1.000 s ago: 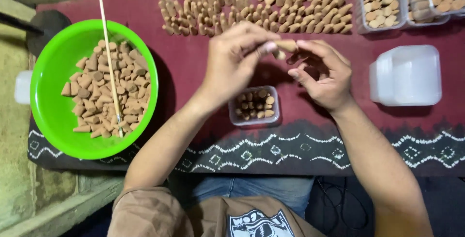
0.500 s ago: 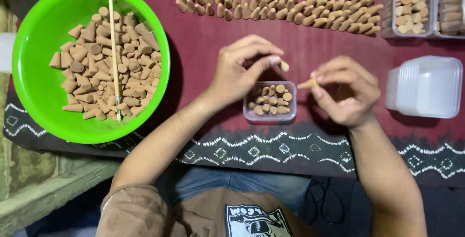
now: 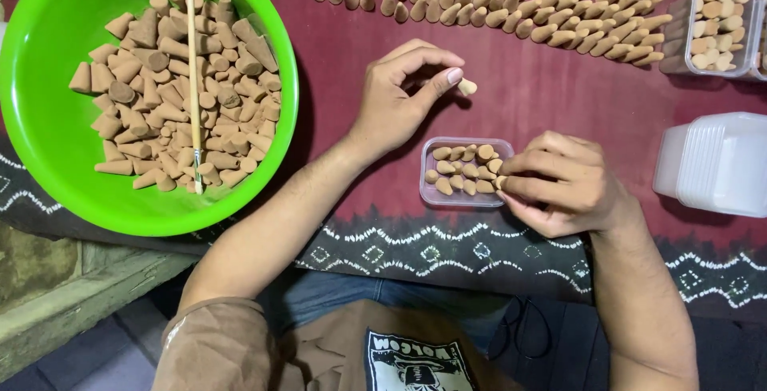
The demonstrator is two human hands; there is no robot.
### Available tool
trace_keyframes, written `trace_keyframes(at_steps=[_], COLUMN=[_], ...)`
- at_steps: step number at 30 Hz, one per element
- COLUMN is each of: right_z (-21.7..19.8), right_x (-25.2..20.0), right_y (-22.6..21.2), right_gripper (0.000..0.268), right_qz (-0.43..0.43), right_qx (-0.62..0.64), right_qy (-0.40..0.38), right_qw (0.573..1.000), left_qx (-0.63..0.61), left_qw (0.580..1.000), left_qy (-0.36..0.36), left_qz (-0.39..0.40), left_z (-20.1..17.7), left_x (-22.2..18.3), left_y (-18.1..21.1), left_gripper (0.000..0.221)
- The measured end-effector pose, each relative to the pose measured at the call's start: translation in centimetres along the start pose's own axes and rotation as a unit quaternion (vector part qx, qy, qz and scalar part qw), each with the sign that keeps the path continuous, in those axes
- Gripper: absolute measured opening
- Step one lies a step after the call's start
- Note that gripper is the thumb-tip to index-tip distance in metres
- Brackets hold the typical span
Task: The person is sorting and packing small incense cones from a large bowl and a table surface into a small plastic container.
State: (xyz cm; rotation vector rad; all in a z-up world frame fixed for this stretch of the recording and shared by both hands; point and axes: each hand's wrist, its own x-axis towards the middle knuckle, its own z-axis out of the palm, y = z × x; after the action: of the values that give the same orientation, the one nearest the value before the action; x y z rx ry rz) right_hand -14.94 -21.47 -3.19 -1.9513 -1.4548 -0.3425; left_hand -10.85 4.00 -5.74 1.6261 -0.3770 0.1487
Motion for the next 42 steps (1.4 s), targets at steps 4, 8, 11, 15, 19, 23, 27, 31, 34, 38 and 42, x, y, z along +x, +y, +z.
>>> trace_keyframes(at_steps=[4,8,11,15,19,23,27,31,34,38,42], right_z=[-0.1,-0.2,-0.1,0.4,3.1,2.6,1.8,2.0,2.1,2.6,2.6], right_x=[0.0,0.5,0.3,-0.3,-4.3,-3.2,-0.2,0.3,0.3,-0.4,1.1], right_y=[-0.2,-0.6,-0.7,-0.4,1.1,1.5,0.5,0.0,-0.1,0.1,-0.9], right_gripper=[0.008,0.006,0.01,0.017,0.009,0.012,0.022,0.018,0.016,0.015,0.01], right_qz=[-0.001,-0.006,-0.002,-0.003,0.069,0.135,0.171,0.178,0.175,0.156,0.14], right_qx=[-0.015,-0.041,-0.055,-0.055,-0.021,-0.033,0.001,0.017,0.019,0.011,-0.042], right_qy=[-0.012,-0.027,-0.03,-0.002,0.122,0.179,0.199,0.206,0.215,0.196,0.137], right_qw=[1.0,0.999,0.998,0.998,0.99,0.974,0.965,0.962,0.961,0.968,0.98], left_qx=[-0.022,-0.012,-0.017,-0.056,-0.129,-0.207,-0.229,-0.23,-0.226,-0.183,-0.162], left_qw=[1.0,1.0,1.0,0.998,0.991,0.976,0.968,0.967,0.968,0.98,0.986], left_qy=[-0.006,-0.003,-0.001,-0.006,0.005,-0.025,-0.075,-0.098,-0.107,-0.083,-0.027], left_qz=[-0.003,0.005,0.003,-0.013,-0.022,-0.062,-0.064,-0.045,-0.023,0.007,-0.038], left_z=[0.1,0.1,0.1,0.2,0.7,1.1,1.2,1.4,1.2,0.7,0.2], left_x=[-0.1,-0.1,-0.1,-0.2,-0.6,-1.3,-1.4,-1.5,-1.5,-1.1,-0.7], left_y=[0.1,0.0,0.2,0.5,-1.1,-0.2,0.3,0.3,0.0,-0.1,-0.4], left_gripper=[0.007,0.007,0.006,0.006,0.011,0.015,0.018,0.018,0.018,0.016,0.018])
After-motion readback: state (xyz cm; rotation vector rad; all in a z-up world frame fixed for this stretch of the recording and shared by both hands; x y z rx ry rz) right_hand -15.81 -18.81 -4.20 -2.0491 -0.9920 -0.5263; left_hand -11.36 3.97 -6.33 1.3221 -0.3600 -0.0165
